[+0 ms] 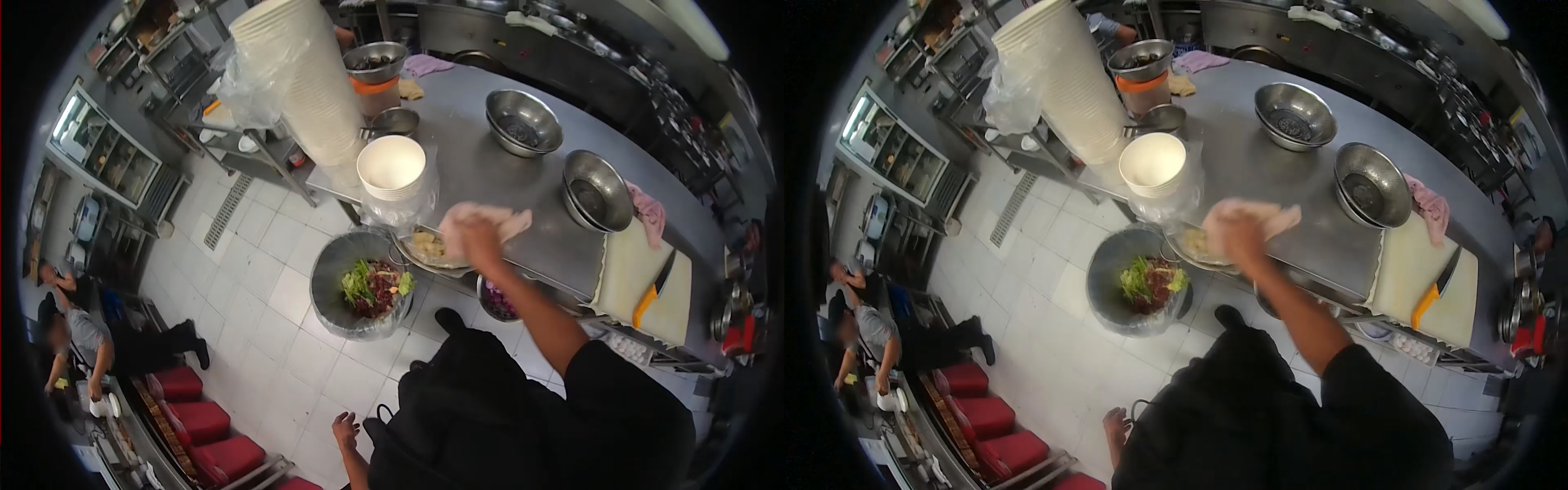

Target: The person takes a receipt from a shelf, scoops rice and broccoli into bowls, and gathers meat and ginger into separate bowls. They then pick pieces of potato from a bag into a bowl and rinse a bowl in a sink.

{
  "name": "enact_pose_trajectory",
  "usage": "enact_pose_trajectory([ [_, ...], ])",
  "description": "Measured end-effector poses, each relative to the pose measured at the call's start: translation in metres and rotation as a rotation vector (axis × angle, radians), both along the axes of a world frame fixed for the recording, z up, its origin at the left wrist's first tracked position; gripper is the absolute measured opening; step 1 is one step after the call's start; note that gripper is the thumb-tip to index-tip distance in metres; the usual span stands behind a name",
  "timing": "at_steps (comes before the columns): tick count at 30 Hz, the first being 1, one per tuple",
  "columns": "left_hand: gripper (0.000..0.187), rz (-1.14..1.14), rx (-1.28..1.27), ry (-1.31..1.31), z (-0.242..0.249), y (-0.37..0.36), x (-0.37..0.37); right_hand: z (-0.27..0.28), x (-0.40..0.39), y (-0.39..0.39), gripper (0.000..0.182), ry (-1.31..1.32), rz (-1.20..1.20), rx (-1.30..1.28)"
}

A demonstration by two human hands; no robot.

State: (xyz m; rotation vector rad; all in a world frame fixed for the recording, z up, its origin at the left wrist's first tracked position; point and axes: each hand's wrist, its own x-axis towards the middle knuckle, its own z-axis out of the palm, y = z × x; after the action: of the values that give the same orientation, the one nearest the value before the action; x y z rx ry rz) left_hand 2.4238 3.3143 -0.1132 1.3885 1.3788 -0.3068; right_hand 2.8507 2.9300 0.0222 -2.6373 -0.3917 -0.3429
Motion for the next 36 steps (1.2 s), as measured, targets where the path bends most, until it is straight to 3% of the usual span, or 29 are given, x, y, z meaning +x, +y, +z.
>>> enact_pose_trajectory([
  [1,0.044,-0.015,-0.004,-0.024,-0.01,0.004,0.009,-0.014,-0.018,0.02,0.032,-0.128,0.105,0.013],
  [3,0.044,-0.033,-0.041,-0.1,-0.015,0.01,0.028,0.0,-0.05,0.061,0.032,0.412,0.222,0.004],
  [6,0.042,-0.066,0.018,-0.146,0.006,0.004,0.052,0.022,-0.07,0.079,0.03,0.33,0.248,0.203],
  [9,0.041,-0.024,0.05,-0.147,0.006,0.003,0.044,0.044,-0.039,0.055,0.027,0.073,0.297,0.337],
  [12,0.043,-0.091,0.068,-0.168,-0.012,0.0,0.014,0.116,-0.01,0.02,0.028,0.185,0.032,0.301],
  [15,0.04,0.072,0.03,-0.106,-0.042,-0.008,-0.027,0.14,0.028,-0.011,0.034,0.068,-0.141,0.24],
  [16,0.039,0.185,-0.013,-0.049,-0.047,-0.017,-0.032,0.131,0.042,-0.019,0.037,0.112,-0.187,0.155],
  [18,0.034,0.14,-0.075,0.042,-0.053,-0.028,-0.053,0.096,0.076,-0.032,0.044,0.193,-0.272,-0.031],
  [21,0.027,0.191,-0.082,0.102,-0.037,-0.055,-0.052,0.033,0.118,-0.033,0.057,0.399,-0.265,-0.045],
  [22,0.024,0.243,-0.066,0.117,-0.021,-0.067,-0.05,0.022,0.125,-0.025,0.046,0.255,-0.308,-0.094],
  [23,0.02,0.216,-0.076,0.123,-0.017,-0.07,-0.047,0.003,0.14,-0.026,0.044,0.068,-0.184,-0.122],
  [24,0.018,0.071,0.039,-0.035,-0.016,-0.075,-0.047,-0.032,0.169,-0.04,0.041,-0.12,-0.046,-0.13],
  [25,0.02,0.078,0.053,0.003,-0.018,-0.078,-0.044,-0.075,0.213,-0.064,0.038,-0.078,0.017,-0.032],
  [28,0.028,0.149,0.128,0.073,-0.021,-0.09,-0.029,-0.017,0.269,-0.035,0.043,0.086,0.045,-0.491],
  [30,0.046,0.208,0.198,0.116,0.005,-0.101,0.005,-0.043,0.321,-0.035,0.046,-0.019,-0.049,-0.547],
  [31,0.046,0.233,0.203,0.073,-0.007,-0.099,0.004,-0.061,0.352,-0.039,0.046,-0.079,-0.062,-0.524],
  [32,0.046,0.177,0.256,0.137,0.037,-0.11,0.037,-0.08,0.383,-0.043,0.046,-0.14,-0.074,-0.502],
  [34,0.047,0.144,0.296,0.111,0.06,-0.119,0.054,-0.078,0.417,-0.048,0.046,-0.188,-0.068,-0.495],
  [36,0.047,0.13,0.348,0.103,0.072,-0.122,0.063,-0.11,0.469,-0.065,0.043,-0.407,0.066,-0.345],
])
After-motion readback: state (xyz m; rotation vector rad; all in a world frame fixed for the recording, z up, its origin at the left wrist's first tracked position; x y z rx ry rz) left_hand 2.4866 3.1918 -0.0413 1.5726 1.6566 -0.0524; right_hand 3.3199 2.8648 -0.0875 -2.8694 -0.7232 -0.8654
